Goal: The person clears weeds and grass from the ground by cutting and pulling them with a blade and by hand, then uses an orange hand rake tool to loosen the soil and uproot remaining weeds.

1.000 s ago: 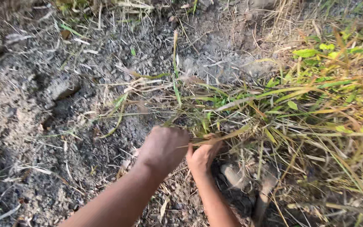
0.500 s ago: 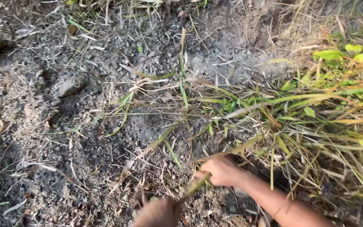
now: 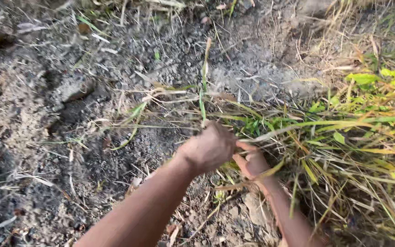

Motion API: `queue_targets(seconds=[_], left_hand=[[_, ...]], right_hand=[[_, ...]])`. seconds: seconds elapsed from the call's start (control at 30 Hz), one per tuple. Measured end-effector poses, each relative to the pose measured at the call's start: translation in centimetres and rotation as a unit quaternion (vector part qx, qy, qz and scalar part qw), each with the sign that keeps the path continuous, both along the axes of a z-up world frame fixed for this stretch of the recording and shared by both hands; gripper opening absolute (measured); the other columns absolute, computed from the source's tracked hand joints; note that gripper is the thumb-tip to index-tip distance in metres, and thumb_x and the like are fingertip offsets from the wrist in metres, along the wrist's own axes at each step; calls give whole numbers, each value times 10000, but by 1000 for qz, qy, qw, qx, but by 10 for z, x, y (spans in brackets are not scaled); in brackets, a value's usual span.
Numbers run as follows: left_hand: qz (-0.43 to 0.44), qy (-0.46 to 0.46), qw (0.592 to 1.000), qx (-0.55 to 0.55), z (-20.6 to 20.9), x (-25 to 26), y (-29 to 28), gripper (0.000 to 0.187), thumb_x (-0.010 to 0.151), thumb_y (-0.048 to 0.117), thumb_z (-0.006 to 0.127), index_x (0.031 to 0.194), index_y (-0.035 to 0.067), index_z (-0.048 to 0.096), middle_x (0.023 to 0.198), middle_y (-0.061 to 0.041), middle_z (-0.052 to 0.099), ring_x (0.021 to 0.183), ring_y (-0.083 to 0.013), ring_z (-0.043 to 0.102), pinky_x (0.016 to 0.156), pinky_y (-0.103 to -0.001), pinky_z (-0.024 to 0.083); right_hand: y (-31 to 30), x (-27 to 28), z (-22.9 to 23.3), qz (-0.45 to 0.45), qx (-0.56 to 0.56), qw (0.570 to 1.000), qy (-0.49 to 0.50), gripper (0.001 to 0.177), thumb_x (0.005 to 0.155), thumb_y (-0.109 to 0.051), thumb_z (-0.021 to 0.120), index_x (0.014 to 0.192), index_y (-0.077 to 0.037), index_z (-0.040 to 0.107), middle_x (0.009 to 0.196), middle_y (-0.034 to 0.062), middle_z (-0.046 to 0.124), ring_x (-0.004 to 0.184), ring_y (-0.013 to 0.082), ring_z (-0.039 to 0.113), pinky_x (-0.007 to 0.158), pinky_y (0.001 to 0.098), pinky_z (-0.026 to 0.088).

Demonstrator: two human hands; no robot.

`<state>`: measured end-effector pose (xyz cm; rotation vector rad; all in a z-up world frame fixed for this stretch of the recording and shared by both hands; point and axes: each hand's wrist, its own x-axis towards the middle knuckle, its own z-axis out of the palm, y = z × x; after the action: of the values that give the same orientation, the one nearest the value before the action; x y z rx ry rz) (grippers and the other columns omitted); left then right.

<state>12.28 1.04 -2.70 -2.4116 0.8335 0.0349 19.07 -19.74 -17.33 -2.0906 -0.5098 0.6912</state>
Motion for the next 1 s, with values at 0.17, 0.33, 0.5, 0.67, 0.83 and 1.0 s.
queue_targets(seconds=[0.17,0.33,0.5,0.67,0.83,1.0], left_hand=[[200,135,967,-76,-14,0,3,289,1000,323,556,969,60,670,862,-83,681,735,-196,689,589,-414,574],[378,222,885,-158,-11,-23,-5,214,1028,257,561,976,106,703,839,-29,717,712,-167,688,604,-371,568],[547,342,735,-207,-23,-54,5,266,1064,276,515,1006,122,725,897,-72,746,767,-177,735,655,-338,621],[577,479,593,-293,-40,-127,-22,535,1187,383,266,1098,45,671,896,-130,727,824,-246,761,733,-385,627],[358,357,862,-38,-21,-129,-38,295,1063,256,508,1141,4,640,947,-148,629,794,-257,633,664,-386,546],[169,61,984,2,-59,-73,3,257,1030,181,577,1129,-56,594,806,17,555,627,-57,503,467,-182,431]], right_hand=[[66,-88,21,-198,-19,907,-372,508,915,-239,693,1225,94,467,1049,259,579,924,351,616,826,477,509],[74,-81,-29,-230,-24,874,-428,504,851,-400,775,972,26,534,798,178,549,698,306,552,649,452,477],[63,-67,-67,-153,-19,969,-194,238,930,-356,653,880,-179,803,485,-35,598,370,172,502,444,417,438],[24,-65,-59,266,-196,940,-90,403,1001,-436,677,775,-118,775,553,48,618,443,165,552,483,384,478],[31,-26,-68,401,-149,887,-176,294,931,-369,757,829,-103,827,571,169,655,487,278,593,519,412,462],[38,-32,-25,57,-137,983,107,255,946,-214,601,1035,-34,758,754,124,716,614,322,640,636,579,542]])
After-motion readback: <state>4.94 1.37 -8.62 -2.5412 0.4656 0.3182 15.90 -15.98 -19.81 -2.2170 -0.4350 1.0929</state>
